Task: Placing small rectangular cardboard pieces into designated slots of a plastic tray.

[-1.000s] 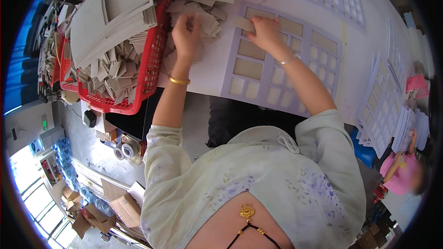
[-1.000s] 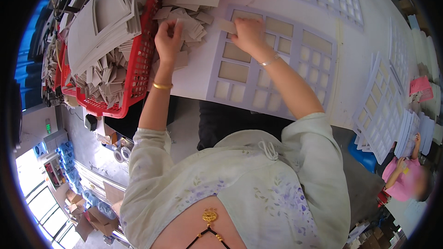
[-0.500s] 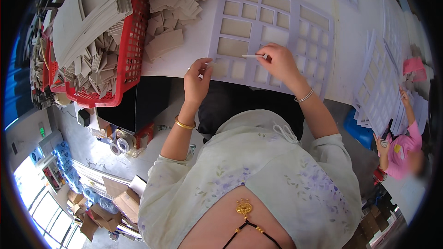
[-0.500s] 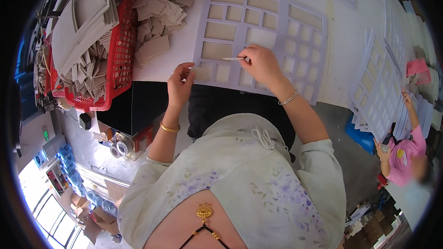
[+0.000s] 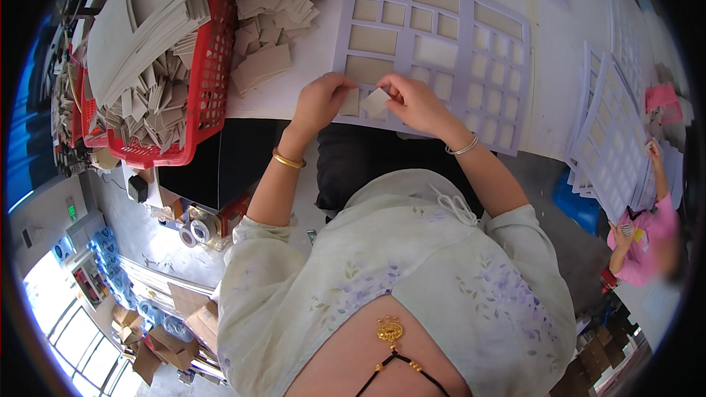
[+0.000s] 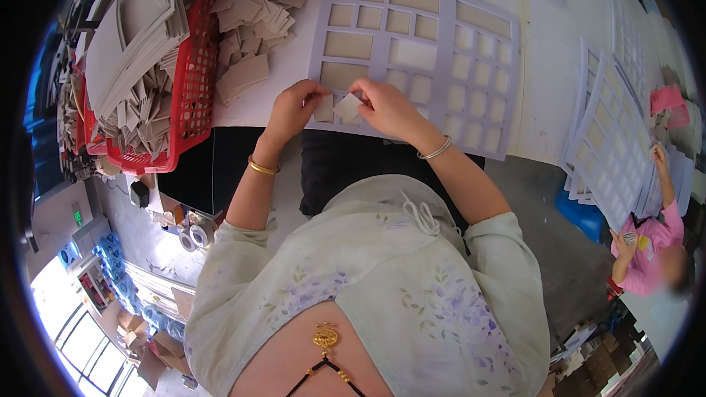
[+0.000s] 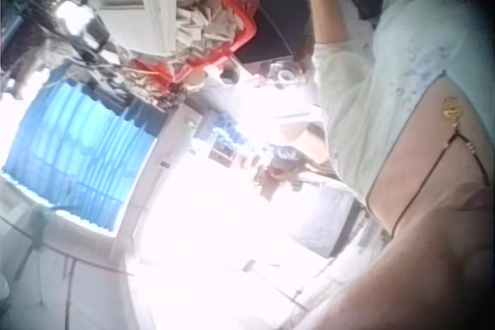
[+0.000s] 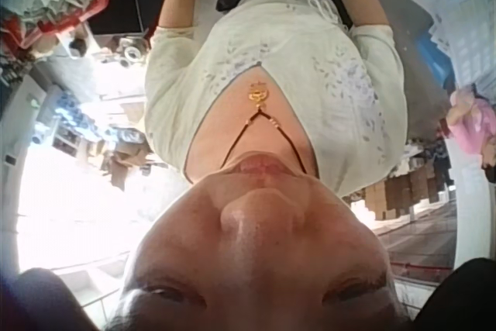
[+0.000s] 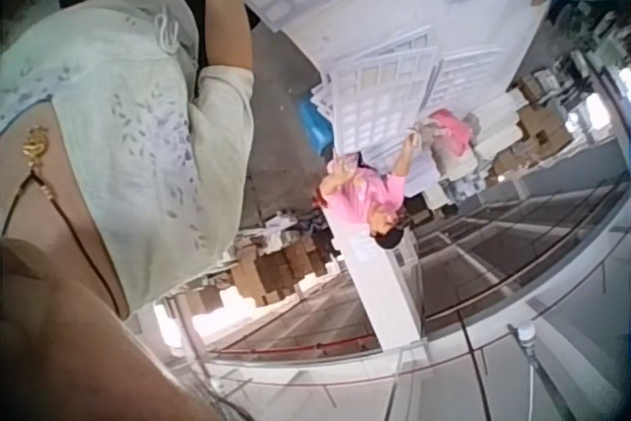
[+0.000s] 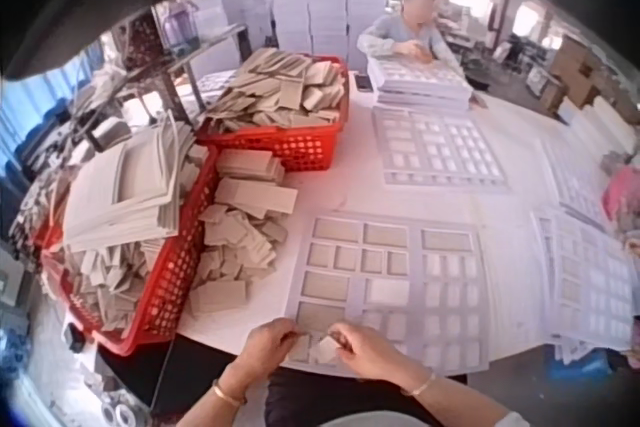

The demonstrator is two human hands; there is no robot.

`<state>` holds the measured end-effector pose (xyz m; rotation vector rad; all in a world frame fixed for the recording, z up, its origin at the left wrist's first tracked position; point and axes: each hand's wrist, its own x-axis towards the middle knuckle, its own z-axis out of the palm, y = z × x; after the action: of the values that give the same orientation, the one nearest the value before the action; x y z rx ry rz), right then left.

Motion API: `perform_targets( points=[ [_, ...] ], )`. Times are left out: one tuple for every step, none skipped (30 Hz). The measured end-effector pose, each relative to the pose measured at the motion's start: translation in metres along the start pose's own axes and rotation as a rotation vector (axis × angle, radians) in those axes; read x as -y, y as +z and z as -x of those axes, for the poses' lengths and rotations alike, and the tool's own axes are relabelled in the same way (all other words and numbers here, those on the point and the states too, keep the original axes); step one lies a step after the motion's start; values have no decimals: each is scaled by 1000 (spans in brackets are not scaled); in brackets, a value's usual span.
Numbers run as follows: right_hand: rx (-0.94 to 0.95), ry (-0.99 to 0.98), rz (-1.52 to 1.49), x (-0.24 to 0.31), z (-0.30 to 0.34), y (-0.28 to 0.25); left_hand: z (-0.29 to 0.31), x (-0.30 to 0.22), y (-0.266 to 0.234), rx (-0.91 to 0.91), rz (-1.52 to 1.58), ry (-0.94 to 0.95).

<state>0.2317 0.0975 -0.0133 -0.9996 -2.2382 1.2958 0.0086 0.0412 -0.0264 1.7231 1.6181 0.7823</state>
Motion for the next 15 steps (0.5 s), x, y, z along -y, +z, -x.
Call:
perform_targets(
  points=[
    [61, 126, -120, 6, -1, -2, 0, 1, 0, -5, -26, 20],
    [61, 126, -119, 7, -2, -3, 0, 1, 1, -6, -25, 20],
    [89, 132, -86, 7, -4, -4, -1, 0, 2, -4, -54, 29],
    [118, 138, -53, 7, -5, -4, 0, 0, 2, -2, -83, 37],
    [119, 138, -52, 6, -6, -4, 0, -1, 2, -4, -82, 36],
    [105, 110, -8, 4, -6, -2, 1, -3, 2, -7, -102, 50],
    [90, 81, 37, 2, -7, -1, 3, -4, 2, -11, -122, 63],
    [93, 80, 37, 0, -7, 0, 5, -6, 1, -13, -121, 61],
    [101, 60, 41, -3, -7, 1, 7, -7, 1, 4, -158, 73],
    [108, 41, 44, -4, -8, 1, 9, -10, 0, 21, -196, 85],
    [110, 40, 44, -5, -9, -1, 12, -13, -1, 20, -196, 84],
    [170, 67, 97, -4, -12, -3, 16, -17, -2, 10, -190, 92],
    [230, 94, 151, -5, -13, -5, 18, -19, -2, 1, -185, 100],
    [230, 94, 150, -5, -15, -4, 21, -15, -2, 1, -185, 99],
    [248, 91, 180, -4, -17, -3, 25, -7, -1, 6, -212, 176]
  ],
)
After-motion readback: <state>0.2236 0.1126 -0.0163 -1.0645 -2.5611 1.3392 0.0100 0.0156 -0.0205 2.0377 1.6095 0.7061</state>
